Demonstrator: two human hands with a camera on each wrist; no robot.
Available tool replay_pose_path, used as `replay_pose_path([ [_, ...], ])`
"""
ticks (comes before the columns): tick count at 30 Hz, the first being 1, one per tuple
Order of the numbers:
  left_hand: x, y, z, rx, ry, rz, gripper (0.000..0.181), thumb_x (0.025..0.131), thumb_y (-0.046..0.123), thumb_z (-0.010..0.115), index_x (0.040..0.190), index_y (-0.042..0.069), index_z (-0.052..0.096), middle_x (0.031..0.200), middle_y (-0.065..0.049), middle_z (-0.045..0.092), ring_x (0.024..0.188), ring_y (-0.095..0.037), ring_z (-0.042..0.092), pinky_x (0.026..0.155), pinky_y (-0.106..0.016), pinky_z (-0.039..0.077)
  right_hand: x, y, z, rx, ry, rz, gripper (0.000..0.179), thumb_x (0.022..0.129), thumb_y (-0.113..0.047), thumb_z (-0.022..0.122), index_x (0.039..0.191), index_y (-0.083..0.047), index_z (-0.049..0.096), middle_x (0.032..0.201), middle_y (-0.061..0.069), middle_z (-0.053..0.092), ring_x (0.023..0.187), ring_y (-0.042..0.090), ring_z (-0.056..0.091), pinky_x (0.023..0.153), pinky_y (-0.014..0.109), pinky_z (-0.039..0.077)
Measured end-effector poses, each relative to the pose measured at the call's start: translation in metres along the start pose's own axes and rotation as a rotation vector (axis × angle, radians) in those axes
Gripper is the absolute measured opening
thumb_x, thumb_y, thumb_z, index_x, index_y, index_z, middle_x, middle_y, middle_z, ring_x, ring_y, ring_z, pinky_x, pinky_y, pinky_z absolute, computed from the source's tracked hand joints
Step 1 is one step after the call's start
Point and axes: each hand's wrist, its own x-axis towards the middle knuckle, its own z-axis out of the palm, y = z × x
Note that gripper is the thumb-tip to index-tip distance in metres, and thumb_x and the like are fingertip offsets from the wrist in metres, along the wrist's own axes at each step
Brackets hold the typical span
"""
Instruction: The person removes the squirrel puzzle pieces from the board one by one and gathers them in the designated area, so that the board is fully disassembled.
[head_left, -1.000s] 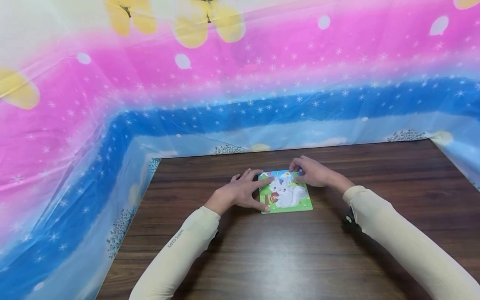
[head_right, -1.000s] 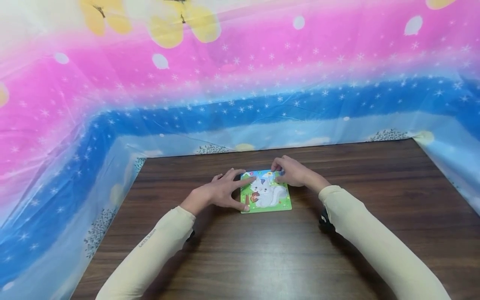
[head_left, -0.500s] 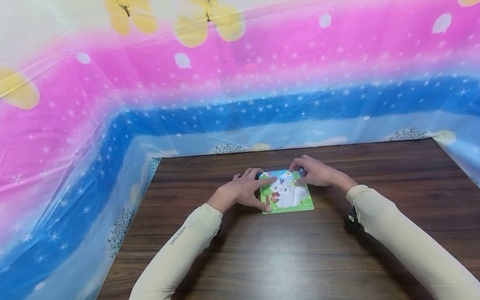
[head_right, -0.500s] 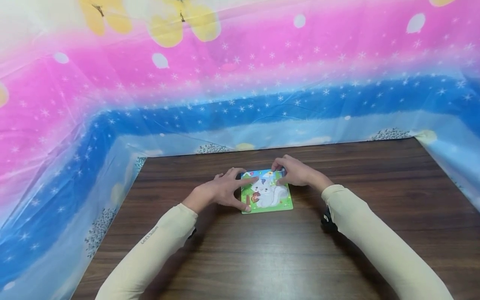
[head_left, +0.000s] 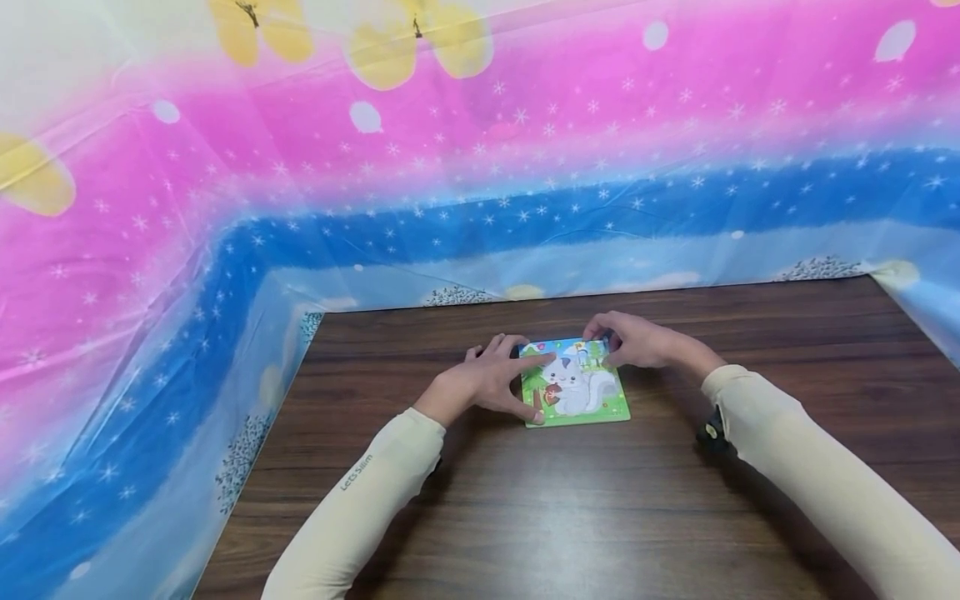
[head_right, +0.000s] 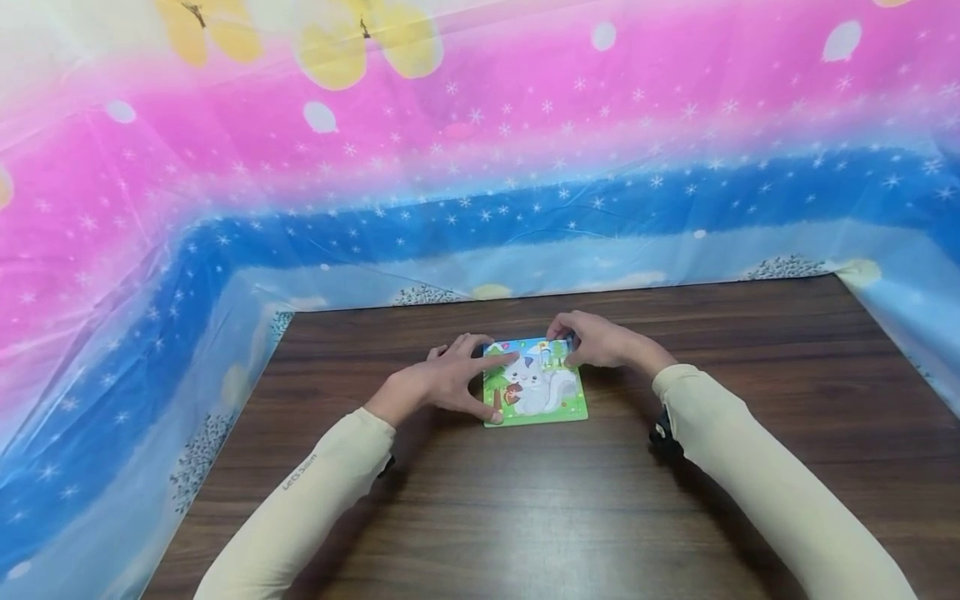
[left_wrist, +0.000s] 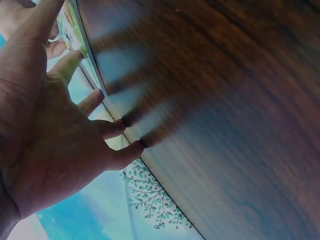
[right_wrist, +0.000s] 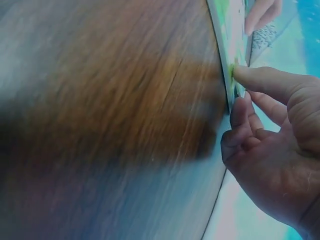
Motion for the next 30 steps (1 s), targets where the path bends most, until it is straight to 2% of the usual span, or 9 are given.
replay_pose_path([
  [8,0.000,0.000,0.000,-0.007,0.005,0.004,0.101,0.086,0.071,0.076,0.167,0.050,0.020,0.178,-0.002,0.010,0.167,-0.038,0.002,0.129,-0.070,0.012,-0.005,-0.002,0.006,-0.214,0.111,-0.057,0.045,0.093,-0.009,0.077,0.137,-0.009,0.068,0.112,0.007,0.062,0.088,0.015,0.059,0.076,0.033,0.051],
  [11,0.000,-0.001,0.000,-0.011,0.008,0.007,0.101,0.086,0.070,0.077,0.167,0.050,0.020,0.178,-0.002,0.010,0.167,-0.038,0.002,0.128,-0.070,0.012,-0.008,-0.001,0.006,-0.223,0.138,-0.070,0.045,0.093,-0.012,0.078,0.137,-0.010,0.068,0.114,0.006,0.063,0.090,0.015,0.060,0.077,0.035,0.052],
  [16,-0.001,-0.002,0.001,-0.024,0.016,0.022,0.102,0.086,0.068,0.077,0.168,0.048,0.019,0.178,-0.004,0.008,0.167,-0.041,0.000,0.129,-0.071,0.010,-0.021,0.006,-0.003,-0.174,0.185,-0.063,0.045,0.093,-0.012,0.076,0.137,-0.010,0.066,0.123,0.009,0.064,0.101,0.019,0.065,0.086,0.041,0.055],
  [19,-0.002,-0.002,0.002,-0.043,0.014,0.025,0.102,0.087,0.067,0.078,0.168,0.048,0.019,0.178,-0.004,0.007,0.167,-0.041,-0.002,0.129,-0.071,0.008,-0.036,0.016,-0.013,-0.168,0.214,-0.052,0.045,0.092,-0.009,0.075,0.136,-0.010,0.066,0.126,0.010,0.064,0.104,0.021,0.066,0.087,0.044,0.055],
  [30,-0.001,-0.002,0.003,-0.064,0.002,0.028,0.103,0.087,0.066,0.078,0.168,0.048,0.018,0.179,-0.003,0.006,0.167,-0.039,-0.004,0.129,-0.071,0.006,-0.090,0.075,-0.046,-0.309,0.265,-0.003,0.041,0.094,-0.005,0.077,0.133,-0.007,0.067,0.122,0.013,0.063,0.103,0.025,0.063,0.083,0.044,0.052],
])
